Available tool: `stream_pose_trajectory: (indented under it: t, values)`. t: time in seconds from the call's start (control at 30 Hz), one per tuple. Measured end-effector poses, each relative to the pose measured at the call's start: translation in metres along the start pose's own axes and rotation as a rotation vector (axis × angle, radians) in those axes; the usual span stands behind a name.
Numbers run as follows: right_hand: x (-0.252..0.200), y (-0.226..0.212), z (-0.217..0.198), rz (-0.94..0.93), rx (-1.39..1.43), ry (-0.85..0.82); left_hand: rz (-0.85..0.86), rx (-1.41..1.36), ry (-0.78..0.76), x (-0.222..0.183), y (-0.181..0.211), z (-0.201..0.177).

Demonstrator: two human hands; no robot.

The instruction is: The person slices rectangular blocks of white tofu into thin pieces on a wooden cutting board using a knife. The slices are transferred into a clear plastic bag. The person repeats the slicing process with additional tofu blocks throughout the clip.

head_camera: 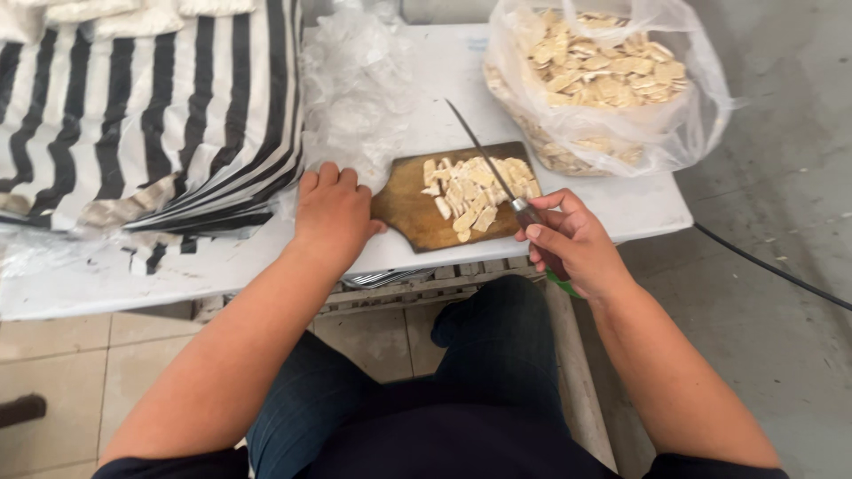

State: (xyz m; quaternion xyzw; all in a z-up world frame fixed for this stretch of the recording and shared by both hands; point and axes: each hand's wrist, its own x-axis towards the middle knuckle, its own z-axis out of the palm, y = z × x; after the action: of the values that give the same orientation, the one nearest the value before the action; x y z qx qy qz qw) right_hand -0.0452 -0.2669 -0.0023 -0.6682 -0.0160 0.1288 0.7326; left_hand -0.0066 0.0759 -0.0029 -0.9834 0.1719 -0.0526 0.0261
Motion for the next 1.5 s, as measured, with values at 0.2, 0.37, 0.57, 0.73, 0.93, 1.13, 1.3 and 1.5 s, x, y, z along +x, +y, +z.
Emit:
stream_pose_trajectory:
  t: [0.2,0.37,0.57,0.73,0.93,1.13,1.3,1.5]
  values:
    - [-0.008,-0.009,-0.007,-0.025,0.028,0.026,0.089,-0.042,0.020,-0.001,0.001,0.002]
    - [-0.011,-0.019,-0.012,-0.081,0.029,0.028,0.111,-0.208,-0.035,0.002,0.008,-0.010]
    - [-0.023,-0.039,-0.012,-0.101,0.005,0.062,0.132,-0.241,-0.081,0.004,0.008,-0.030]
    - [-0.032,-0.053,-0.018,-0.138,0.000,0.087,0.180,-0.325,-0.059,0.000,-0.003,-0.036]
    - [-0.047,-0.077,-0.028,-0.218,-0.014,0.102,0.123,-0.420,-0.204,-0.002,-0.013,-0.061]
    - [-0.059,-0.109,-0.053,-0.307,-0.067,0.173,0.217,-0.539,-0.120,-0.004,-0.013,-0.089]
    - [-0.065,-0.130,-0.080,-0.322,-0.122,0.292,0.230,-0.538,-0.119,0.008,-0.014,-0.116]
    - [-0.072,-0.136,-0.108,-0.304,-0.153,0.343,0.279,-0.579,-0.131,0.011,-0.017,-0.144]
